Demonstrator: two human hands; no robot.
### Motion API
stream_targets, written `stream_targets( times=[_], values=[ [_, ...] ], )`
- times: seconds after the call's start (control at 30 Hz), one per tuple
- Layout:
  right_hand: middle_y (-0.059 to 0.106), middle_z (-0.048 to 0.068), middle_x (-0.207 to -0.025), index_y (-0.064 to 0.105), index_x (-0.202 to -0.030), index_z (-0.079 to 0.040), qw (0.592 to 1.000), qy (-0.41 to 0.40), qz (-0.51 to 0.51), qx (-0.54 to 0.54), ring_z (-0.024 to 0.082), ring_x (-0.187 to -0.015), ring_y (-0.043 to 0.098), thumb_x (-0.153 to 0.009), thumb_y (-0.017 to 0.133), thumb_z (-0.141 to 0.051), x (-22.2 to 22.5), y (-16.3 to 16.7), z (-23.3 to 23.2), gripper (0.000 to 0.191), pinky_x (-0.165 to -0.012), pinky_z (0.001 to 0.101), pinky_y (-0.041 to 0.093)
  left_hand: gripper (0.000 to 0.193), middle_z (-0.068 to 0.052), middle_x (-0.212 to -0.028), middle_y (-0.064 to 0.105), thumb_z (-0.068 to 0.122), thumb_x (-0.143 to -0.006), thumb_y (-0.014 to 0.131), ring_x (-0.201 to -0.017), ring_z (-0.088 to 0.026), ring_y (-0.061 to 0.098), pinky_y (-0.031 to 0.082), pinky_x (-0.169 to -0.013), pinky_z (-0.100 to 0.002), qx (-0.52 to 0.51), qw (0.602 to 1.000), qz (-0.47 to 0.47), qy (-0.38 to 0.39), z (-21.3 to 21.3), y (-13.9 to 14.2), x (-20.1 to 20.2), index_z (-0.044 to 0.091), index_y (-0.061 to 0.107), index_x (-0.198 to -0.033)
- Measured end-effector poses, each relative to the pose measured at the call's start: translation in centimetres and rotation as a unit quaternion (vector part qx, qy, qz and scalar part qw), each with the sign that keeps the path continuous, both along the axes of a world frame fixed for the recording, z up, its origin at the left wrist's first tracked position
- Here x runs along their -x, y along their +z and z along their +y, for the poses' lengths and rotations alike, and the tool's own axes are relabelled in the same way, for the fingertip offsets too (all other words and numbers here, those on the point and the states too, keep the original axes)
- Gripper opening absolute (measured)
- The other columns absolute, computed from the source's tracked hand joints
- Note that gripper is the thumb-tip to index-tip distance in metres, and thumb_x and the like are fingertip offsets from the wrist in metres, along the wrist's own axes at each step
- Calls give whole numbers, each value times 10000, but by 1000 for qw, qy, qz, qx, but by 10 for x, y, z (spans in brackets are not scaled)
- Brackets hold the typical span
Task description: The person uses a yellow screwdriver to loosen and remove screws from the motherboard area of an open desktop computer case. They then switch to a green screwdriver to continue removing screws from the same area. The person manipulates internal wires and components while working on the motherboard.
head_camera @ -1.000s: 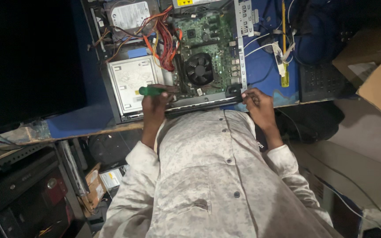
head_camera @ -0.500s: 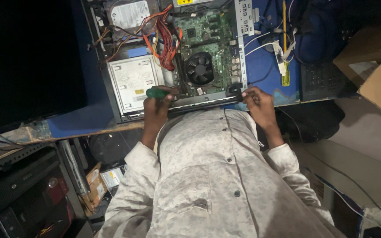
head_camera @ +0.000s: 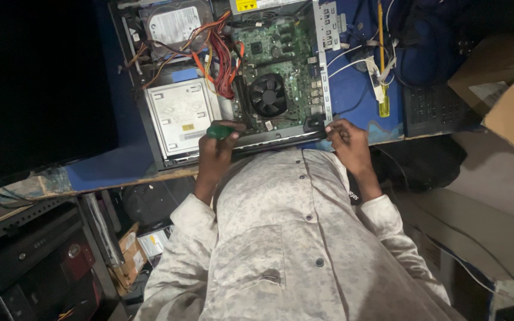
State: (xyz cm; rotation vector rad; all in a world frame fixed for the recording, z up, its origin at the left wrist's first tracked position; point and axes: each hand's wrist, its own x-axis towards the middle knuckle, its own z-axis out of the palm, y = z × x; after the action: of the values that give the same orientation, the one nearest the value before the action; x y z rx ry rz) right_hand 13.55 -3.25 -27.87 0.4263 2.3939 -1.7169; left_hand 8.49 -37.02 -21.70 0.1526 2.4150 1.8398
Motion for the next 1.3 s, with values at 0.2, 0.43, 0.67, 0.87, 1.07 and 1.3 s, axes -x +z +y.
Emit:
stream_targets(
  times=[0.2, 0.43, 0.67, 0.87, 1.07, 1.3],
  values=[
    [681, 31, -787, 678, -1090, -10, 1000, -6, -7, -1, 69, -735, 649, -1027, 660, -132, 2, 0, -1, 139, -607, 233, 486, 100, -80, -1043, 757, 75, -1025, 647, -927, -166, 710, 543, -830, -283, -27, 999, 18, -9, 2, 4, 1, 24, 694, -1097],
    [688, 37, -798, 674, -1084, -6, 1000, 2, 6, -6, 64, -734, 652, -1033, 660, -138, -1, -7, 2, 141, -611, 228, 493, 115, -78, -1037, 764, 70, -1004, 645, -938, -171, 720, 547, -854, -297, -9, 1000, -2, -12, 6, 8, -1, 31, 696, -1100],
    [717, 59, -839, 685, -1096, -8, 998, 29, 42, -34, 84, -766, 674, -1019, 637, -102, 6, 17, -5, 131, -655, 240, 531, 131, -94, -1011, 753, 121, -1022, 646, -872, -203, 702, 541, -800, -320, 13, 999, -10, -35, 9, 9, -2, 45, 723, -1096],
    [695, 144, -1128, 591, -1360, -33, 963, 192, 129, -140, 236, -883, 742, -975, 639, -100, 35, 125, -49, 393, -816, 337, 597, 157, -165, -1021, 714, 137, -1023, 627, -871, -283, 720, 553, -793, -360, 67, 989, 0, -131, 21, 12, 6, 22, 697, -1105],
    [582, 166, -1297, 581, -1273, 14, 806, 404, 331, -278, 312, -1206, 610, -833, 597, 15, 57, 215, -95, 441, -985, 357, 531, 282, -243, -1190, 675, 29, -940, 601, -1048, -436, 678, 551, -900, -438, 61, 977, 88, -182, 36, 21, 11, -35, 624, -1213],
    [611, 134, -1176, 640, -1147, 7, 746, 462, 318, -359, 282, -1129, 618, -802, 609, -74, 74, 215, -105, 356, -939, 351, 538, 199, -253, -1119, 676, 17, -902, 598, -1032, -445, 669, 534, -888, -449, 111, 976, 40, -184, 38, 25, 13, -49, 645, -1083]
  ],
)
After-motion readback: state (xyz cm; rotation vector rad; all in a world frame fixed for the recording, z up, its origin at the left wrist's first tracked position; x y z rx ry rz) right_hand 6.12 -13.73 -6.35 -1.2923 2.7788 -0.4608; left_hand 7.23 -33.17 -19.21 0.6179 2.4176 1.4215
